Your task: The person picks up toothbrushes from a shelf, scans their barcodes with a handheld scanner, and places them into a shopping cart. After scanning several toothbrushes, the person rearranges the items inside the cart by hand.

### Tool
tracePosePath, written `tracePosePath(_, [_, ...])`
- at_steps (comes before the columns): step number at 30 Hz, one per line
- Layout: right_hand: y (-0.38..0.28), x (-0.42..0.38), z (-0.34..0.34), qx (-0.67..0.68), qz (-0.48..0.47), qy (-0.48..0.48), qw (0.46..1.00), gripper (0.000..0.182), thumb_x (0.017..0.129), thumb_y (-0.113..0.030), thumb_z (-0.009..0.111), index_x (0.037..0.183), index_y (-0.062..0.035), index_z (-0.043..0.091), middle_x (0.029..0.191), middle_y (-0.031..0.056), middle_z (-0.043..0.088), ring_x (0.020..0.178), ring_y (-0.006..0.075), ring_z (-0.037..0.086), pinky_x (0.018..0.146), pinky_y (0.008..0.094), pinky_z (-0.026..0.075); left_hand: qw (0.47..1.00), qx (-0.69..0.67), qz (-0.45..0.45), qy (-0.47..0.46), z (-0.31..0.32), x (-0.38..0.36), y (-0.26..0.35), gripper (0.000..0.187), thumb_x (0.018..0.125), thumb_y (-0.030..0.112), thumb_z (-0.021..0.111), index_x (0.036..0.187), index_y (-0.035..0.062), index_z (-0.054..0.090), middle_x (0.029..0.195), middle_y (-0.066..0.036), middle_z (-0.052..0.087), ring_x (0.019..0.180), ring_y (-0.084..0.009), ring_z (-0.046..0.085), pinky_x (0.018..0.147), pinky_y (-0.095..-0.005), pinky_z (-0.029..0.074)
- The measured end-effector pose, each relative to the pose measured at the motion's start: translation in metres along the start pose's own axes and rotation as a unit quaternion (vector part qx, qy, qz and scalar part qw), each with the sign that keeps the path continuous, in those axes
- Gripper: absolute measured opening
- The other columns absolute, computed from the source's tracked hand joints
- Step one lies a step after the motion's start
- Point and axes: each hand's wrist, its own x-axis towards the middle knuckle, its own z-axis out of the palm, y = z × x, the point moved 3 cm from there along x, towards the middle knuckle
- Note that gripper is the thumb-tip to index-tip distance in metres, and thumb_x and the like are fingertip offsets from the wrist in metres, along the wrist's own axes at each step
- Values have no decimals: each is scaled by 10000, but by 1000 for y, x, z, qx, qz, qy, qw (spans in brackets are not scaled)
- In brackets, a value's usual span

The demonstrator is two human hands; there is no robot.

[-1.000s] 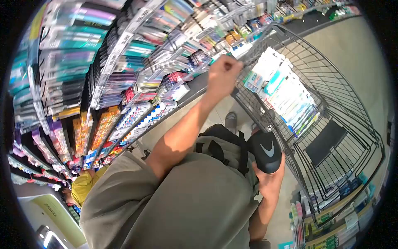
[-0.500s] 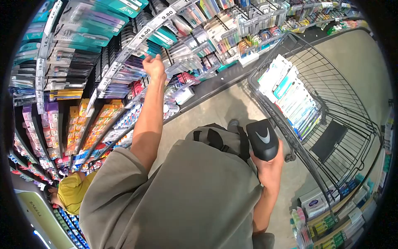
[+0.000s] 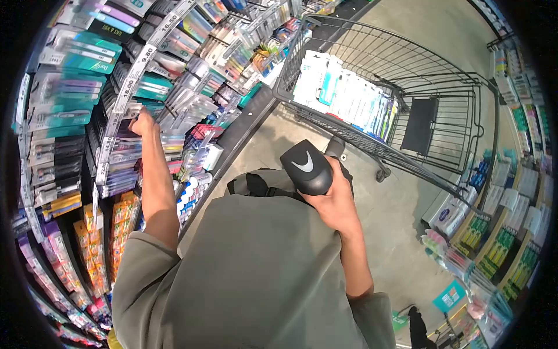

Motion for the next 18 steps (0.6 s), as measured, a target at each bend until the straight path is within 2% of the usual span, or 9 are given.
tracePosePath(3, [2,-4,-1,-3,-1,16,1000,617,766,-5,805,1309,11,513,1147,94,663,1044,158,633,946,323,499,996,-79,-10,-42,5,8,-12,598,711,22,846,1123,26,413,1032,-155,600,810,-241,615,694,-415,569])
tracePosePath(4, [3,-5,-2,7,-1,16,1000,620,765,-2,804,1310,11,511,1141,92,663,1037,156,633,943,323,500,1000,2,0,14,-1,-8,2,531,710,13,841,1077,2,458,1003,-166,627,794,-253,637,667,-427,573])
tracePosePath(7, [2,-6,-2,15,1,13,1000,624,762,4,803,1312,12,508,1135,90,663,1027,154,633,939,323,502,1000,-7,-12,-12,-6,-16,11,445,712,7,842,997,-21,502,979,-182,649,783,-260,651,661,-425,573])
tracePosePath(8, [1,-6,-2,12,1,8,1000,627,760,7,803,1312,12,506,1136,89,662,1023,153,633,938,324,503,1000,-22,-16,-7,-7,-19,13,341,752,-11,813,983,-71,569,1026,-186,672,802,-254,656,664,-411,570])
tracePosePath(9, [0,-7,-2,12,1,7,1000,627,760,7,803,1312,12,506,1136,89,662,1023,153,633,938,324,503,1000,-22,-16,-6,-9,-23,13,341,752,-11,813,983,-71,569,1026,-186,672,802,-254,656,664,-411,570])
tracePosePath(12, [1,-7,2,-2,1,0,1000,630,758,9,802,1314,12,508,1147,90,657,1038,157,630,947,324,499,983,-135,48,-114,-9,-9,-2,233,889,-50,675,1113,-104,635,1091,-147,687,850,-216,643,748,-367,551])
tracePosePath(15, [6,-6,6,10,4,-4,1000,640,757,11,803,1324,11,506,1161,92,653,1063,161,626,960,324,492,977,-181,22,-108,-13,0,-15,182,912,-47,649,1086,-98,630,1051,-123,682,843,-201,632,763,-360,539])
tracePosePath(16, [5,-7,7,11,8,-7,1000,646,755,12,803,1329,10,506,1169,93,652,1074,163,625,967,326,489,982,-161,14,-98,-17,-4,-14,134,925,-29,655,1047,-47,603,1002,-104,671,832,-192,625,725,-360,538])
tracePosePath(18, [5,-8,9,12,15,-12,1000,652,753,14,803,1334,9,505,1177,95,650,1085,165,623,974,327,486,979,-178,-5,-99,-26,-13,-11,128,931,-17,662,1027,-17,578,983,-101,663,831,-186,620,709,-360,535])
